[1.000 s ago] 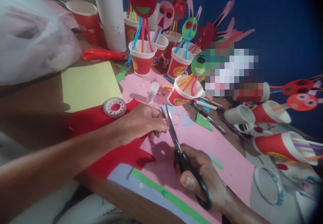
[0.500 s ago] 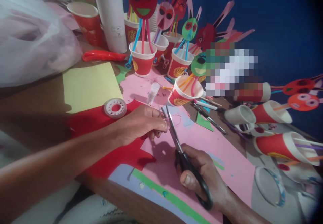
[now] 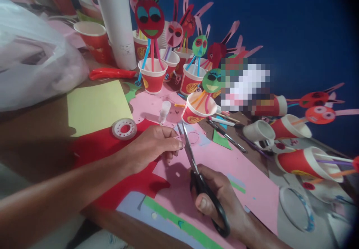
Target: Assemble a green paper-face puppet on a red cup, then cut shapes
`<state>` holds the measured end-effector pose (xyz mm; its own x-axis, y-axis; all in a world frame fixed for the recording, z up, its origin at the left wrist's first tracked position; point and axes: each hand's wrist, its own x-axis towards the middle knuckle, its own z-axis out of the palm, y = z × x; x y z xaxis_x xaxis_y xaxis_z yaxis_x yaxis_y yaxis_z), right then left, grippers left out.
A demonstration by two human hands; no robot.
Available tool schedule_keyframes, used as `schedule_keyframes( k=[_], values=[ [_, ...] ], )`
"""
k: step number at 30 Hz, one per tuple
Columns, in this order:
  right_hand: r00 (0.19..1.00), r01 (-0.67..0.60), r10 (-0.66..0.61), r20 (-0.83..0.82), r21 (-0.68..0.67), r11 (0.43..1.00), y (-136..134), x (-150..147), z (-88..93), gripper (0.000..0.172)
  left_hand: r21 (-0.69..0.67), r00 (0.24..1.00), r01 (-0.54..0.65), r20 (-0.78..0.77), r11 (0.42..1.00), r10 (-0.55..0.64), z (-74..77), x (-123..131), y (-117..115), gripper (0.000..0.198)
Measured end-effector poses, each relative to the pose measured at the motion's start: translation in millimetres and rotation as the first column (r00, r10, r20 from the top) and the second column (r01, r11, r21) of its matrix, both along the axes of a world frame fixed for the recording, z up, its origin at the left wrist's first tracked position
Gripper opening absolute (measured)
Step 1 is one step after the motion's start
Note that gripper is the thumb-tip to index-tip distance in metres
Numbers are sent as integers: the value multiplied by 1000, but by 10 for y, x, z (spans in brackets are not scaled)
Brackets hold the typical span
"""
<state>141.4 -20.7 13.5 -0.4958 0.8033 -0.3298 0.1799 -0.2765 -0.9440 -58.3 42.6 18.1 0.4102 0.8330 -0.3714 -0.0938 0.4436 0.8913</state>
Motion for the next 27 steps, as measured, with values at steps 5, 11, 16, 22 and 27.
schedule_keyframes(
  k=[5,11,16,22,27],
  values=[
    [1000,-18,18,14,-3,1000,-4,4,9,44,3,999,17,-43,1000,-16,28,-16,12,13],
    [999,-40,40,9,-17,999,-13,6,-3,46,-24,998,33,-58,999,-34,43,-10,19,11],
    [999,-45,45,9,-26,999,-3,-4,-7,47,-24,999,34,-41,999,-35,23,-2,20,12],
    [999,-48,48,23,-8,999,11,-12,22,47,-29,998,37,-49,999,-39,49,-2,22,10],
    [998,-44,43,44,13,999,10,-16,43,47,-21,998,38,-54,999,-39,68,-1,21,9]
  ],
)
